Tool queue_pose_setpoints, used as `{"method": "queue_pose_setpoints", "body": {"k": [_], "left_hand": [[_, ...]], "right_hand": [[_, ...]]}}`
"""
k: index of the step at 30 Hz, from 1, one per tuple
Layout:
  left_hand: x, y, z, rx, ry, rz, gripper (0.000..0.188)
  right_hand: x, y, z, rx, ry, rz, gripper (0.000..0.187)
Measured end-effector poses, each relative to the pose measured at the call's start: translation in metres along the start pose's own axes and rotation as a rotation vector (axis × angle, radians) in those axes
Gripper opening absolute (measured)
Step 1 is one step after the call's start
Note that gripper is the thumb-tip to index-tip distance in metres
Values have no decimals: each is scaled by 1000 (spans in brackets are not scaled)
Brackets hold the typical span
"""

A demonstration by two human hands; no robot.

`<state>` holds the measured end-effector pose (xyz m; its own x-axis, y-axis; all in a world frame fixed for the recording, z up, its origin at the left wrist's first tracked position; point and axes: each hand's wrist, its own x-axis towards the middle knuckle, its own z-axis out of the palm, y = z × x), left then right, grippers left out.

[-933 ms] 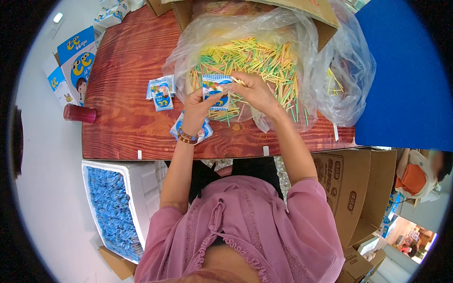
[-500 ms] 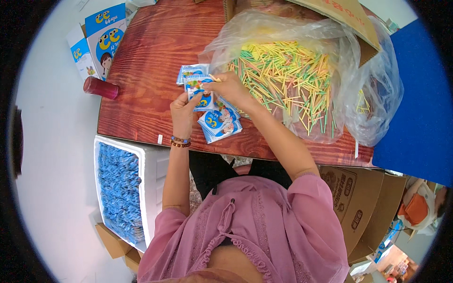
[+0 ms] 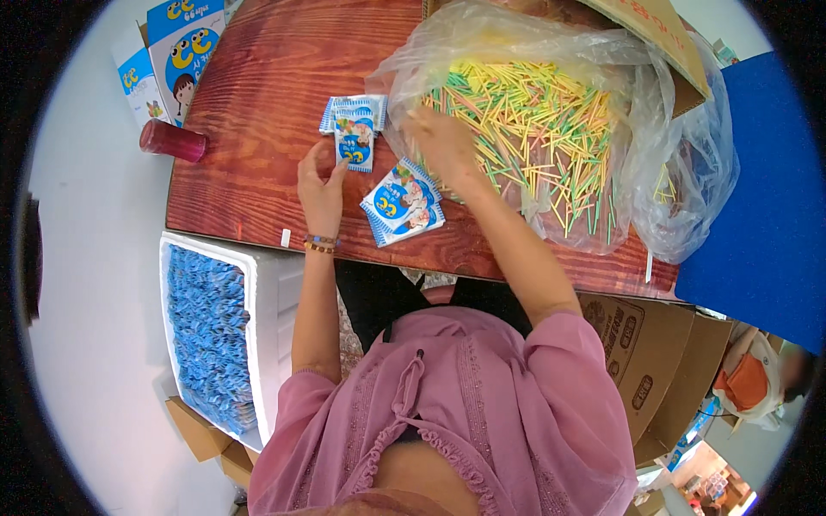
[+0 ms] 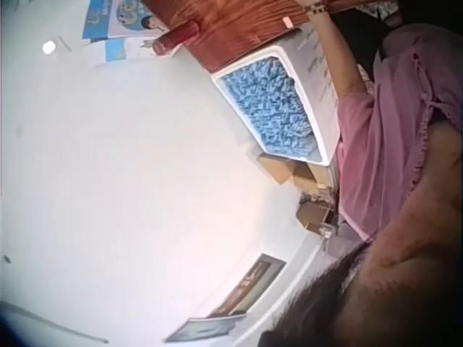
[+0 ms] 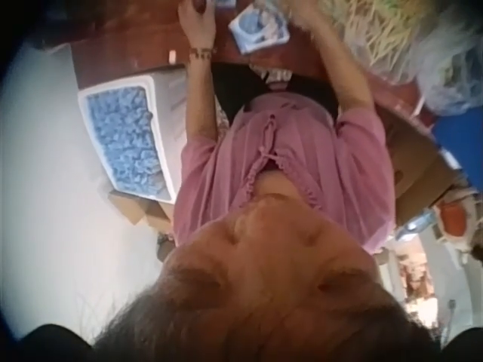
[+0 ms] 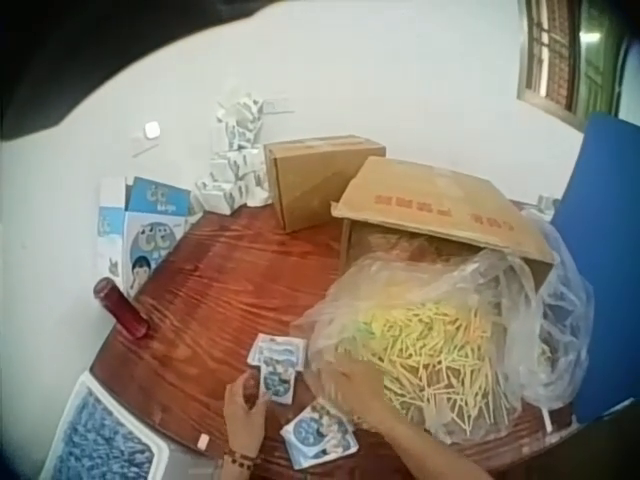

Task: Manually packaging colorful sticks into small blue plastic packets.

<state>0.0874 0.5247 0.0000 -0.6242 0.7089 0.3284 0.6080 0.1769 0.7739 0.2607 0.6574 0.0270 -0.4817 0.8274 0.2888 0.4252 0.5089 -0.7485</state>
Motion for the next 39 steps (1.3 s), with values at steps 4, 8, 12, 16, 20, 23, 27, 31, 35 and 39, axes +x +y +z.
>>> {"method": "queue_pose_setpoints", "body": {"k": [4,8,12,16,20,23,27,31,35,39], "left_hand": [[-32,26,-9,-46,-156,-22,33],[-52,36,2,267,-215,75,31],[-56,25,9,226,-173,36,24],[-49,22,6,235,-166,237,18],[-43,34,3,222,-93,370,16],[-40,51,-1,-230,-81,-41,12],[-38,52,-2,-774,-234,-266,8],[-43,60,0,-845,-239,-316,7],[-56,71,3,-923,-199,-425,8],[-64,78,5,-1000,-171,-469,8]], "right_hand": [[-19,34,-55,-264,30,157,31],[-32,47,-70,-478,81,17,21],[-40,31,-53,-347,71,-121,19],[-41,3,-14,146,-15,-203,18],[-29,4,-13,168,-290,-57,18],[-38,-10,-28,650,-325,256,13],[-46,-13,-31,766,-318,251,8],[-53,-10,-35,744,-271,188,9],[-64,-16,-40,823,-281,297,10],[-72,-8,-42,764,-287,247,10]]}}
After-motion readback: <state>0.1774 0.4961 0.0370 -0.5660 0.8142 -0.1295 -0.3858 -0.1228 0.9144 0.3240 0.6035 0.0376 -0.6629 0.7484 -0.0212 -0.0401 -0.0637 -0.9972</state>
